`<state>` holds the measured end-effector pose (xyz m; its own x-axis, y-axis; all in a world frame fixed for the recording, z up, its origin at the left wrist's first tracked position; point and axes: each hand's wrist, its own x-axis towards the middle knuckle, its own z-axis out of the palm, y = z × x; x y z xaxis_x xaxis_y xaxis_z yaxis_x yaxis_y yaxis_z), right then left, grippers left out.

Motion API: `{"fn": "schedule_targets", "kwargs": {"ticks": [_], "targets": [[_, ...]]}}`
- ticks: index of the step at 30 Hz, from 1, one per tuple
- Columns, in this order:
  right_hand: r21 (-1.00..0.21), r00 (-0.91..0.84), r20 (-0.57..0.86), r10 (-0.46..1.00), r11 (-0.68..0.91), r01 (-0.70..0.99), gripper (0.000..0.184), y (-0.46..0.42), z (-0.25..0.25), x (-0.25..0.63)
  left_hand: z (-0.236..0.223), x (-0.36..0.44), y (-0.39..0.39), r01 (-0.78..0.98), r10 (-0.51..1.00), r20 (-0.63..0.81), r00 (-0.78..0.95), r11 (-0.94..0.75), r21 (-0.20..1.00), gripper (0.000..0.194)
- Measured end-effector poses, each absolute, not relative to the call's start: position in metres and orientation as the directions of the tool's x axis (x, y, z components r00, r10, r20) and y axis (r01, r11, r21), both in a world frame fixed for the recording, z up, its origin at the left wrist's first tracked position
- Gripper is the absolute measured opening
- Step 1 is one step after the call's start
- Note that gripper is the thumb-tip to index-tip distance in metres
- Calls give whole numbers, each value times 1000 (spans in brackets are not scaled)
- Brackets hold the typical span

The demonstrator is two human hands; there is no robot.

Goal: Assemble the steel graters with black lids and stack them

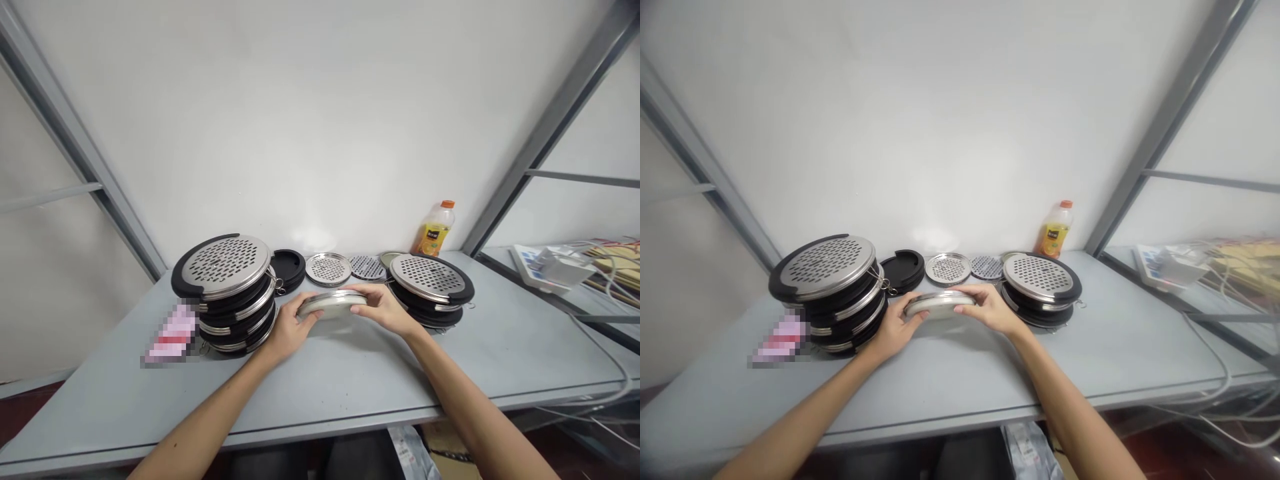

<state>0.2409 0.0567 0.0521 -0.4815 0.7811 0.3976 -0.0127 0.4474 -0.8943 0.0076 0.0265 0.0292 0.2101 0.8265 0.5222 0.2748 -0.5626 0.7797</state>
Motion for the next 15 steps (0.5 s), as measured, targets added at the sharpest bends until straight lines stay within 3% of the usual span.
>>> {"fn": "schedule_targets", "kwargs": {"ticks": [15], "targets": [[-792,-525,438,730,589,158,37,44,64,231,33,5,23,275,740,619,264,-673,687,24]]}}
